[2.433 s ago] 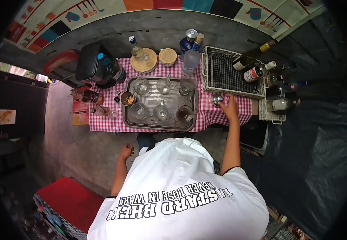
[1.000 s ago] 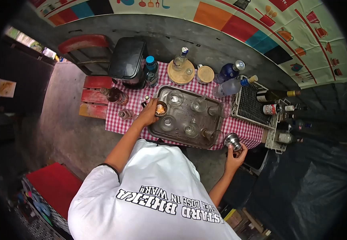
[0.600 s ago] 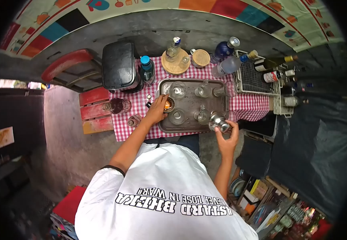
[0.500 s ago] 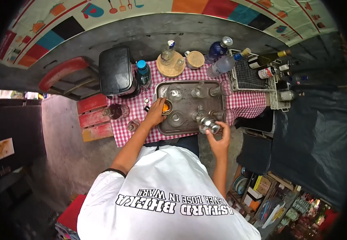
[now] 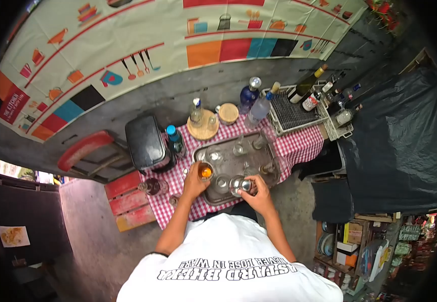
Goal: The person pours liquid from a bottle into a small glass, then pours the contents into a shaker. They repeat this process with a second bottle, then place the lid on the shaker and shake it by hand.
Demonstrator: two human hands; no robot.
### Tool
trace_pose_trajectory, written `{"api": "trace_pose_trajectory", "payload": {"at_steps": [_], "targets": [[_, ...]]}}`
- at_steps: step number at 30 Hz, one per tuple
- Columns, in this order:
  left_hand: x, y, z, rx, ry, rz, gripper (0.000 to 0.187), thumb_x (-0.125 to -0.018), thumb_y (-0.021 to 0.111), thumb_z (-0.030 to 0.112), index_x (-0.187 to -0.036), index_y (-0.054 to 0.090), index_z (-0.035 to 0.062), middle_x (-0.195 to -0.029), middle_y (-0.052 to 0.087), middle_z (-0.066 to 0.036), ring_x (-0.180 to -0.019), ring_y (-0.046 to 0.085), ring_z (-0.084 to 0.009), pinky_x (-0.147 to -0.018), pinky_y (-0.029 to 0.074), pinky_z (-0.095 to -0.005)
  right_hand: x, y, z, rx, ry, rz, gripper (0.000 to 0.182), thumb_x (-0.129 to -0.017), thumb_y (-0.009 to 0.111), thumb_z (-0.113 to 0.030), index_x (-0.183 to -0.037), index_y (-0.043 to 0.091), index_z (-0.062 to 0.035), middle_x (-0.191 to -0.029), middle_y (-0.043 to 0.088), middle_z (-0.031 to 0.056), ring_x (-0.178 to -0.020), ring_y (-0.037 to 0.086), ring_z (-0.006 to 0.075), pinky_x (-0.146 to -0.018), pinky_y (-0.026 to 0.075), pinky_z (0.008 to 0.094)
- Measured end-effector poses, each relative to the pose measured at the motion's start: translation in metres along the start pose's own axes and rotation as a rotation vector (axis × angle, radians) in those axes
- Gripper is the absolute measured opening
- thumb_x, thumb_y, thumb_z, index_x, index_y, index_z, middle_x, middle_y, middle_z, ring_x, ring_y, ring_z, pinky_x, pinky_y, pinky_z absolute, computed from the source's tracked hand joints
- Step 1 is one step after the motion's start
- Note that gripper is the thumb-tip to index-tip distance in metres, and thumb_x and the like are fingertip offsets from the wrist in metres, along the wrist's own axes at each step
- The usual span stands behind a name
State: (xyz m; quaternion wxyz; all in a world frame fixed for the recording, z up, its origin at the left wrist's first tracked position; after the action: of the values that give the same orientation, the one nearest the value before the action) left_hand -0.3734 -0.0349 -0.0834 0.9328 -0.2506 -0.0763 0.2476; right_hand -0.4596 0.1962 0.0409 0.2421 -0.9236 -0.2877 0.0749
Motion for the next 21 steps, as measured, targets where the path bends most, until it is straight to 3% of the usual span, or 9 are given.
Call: {"api": "trace_pose_trajectory", "payload": {"at_steps": [5,8,12,14,18,21], "targets": [[0.017,-0.025,0.038,0.073,0.049,0.042,0.086,-0.061,0.085,0.018,-0.136,0.046,0.0042,-0.126,0.059,-0.017,-0.119,0.059,-0.0330,-0.102,0.048,-0.0401,-0.016,0.018,0.007,-0.205,0.012,-0.101,0.043,-0.079,0.084,-0.015,-0.114,0.060,-0.0054,-0.088,0.062,-0.0002,-0.077,0.055,0.0067,-0.069,0.047,0.0238],[0.031,-0.034,0.062,0.091,0.092,0.028,0.092,-0.064,0.086,0.022,-0.142,0.042,0.0022,-0.131,0.056,-0.019,-0.122,0.058,-0.0337,-0.102,0.048,-0.0398,-0.034,0.038,0.011,-0.444,-0.037,-0.244,0.039,-0.085,0.077,-0.003,-0.117,0.055,-0.0043,-0.100,0.062,0.0001,-0.088,0.059,0.0060,-0.077,0.048,0.0224],[0.053,-0.047,0.112,0.213,0.087,0.119,0.104,-0.064,0.091,0.020,-0.147,0.031,0.0030,-0.129,0.057,-0.019,-0.118,0.059,-0.0288,-0.102,0.047,-0.0392,-0.048,0.037,-0.009,-0.770,-0.031,-0.338,0.037,-0.086,0.075,-0.002,-0.117,0.053,-0.0033,-0.098,0.061,0.0002,-0.092,0.059,0.0064,-0.081,0.050,0.0244],[0.063,-0.044,0.126,0.309,0.108,0.165,0.111,-0.064,0.090,0.016,-0.150,0.021,0.0042,-0.128,0.055,-0.017,-0.119,0.057,-0.0266,-0.102,0.046,-0.0389,-0.050,0.034,-0.009,-0.898,0.048,-0.402,0.036,-0.090,0.072,-0.008,-0.119,0.052,-0.0025,-0.102,0.062,0.0025,-0.091,0.059,0.0069,-0.076,0.048,0.0237],[0.080,-0.032,0.158,0.372,0.176,0.287,0.109,-0.066,0.088,0.014,-0.149,0.019,0.0041,-0.132,0.049,-0.017,-0.122,0.054,-0.0257,-0.106,0.042,-0.0387,-0.049,0.017,-0.018,-0.927,0.020,-0.499,0.035,-0.093,0.070,-0.022,-0.119,0.052,-0.0053,-0.094,0.061,-0.0008,-0.081,0.056,0.0063,-0.071,0.045,0.0230],[0.084,-0.016,0.178,0.481,0.206,0.322,0.107,-0.067,0.087,0.016,-0.149,0.019,0.0037,-0.131,0.050,-0.017,-0.121,0.054,-0.0257,-0.106,0.041,-0.0386,-0.049,0.000,-0.015,-0.975,0.050,-0.489,0.037,-0.093,0.070,-0.023,-0.119,0.052,-0.0045,-0.095,0.062,-0.0005,-0.081,0.056,0.0058,-0.072,0.046,0.0230]]}}
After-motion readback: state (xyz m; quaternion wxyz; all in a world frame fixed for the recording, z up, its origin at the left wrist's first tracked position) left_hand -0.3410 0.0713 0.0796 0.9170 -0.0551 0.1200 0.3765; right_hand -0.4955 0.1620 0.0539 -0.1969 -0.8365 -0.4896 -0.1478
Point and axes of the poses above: each hand's wrist, its own x-axis away from the middle knuckle, its own y-axis out of the palm, z = x × y, the point moved 9 cm from there along -x, towards the middle knuckle
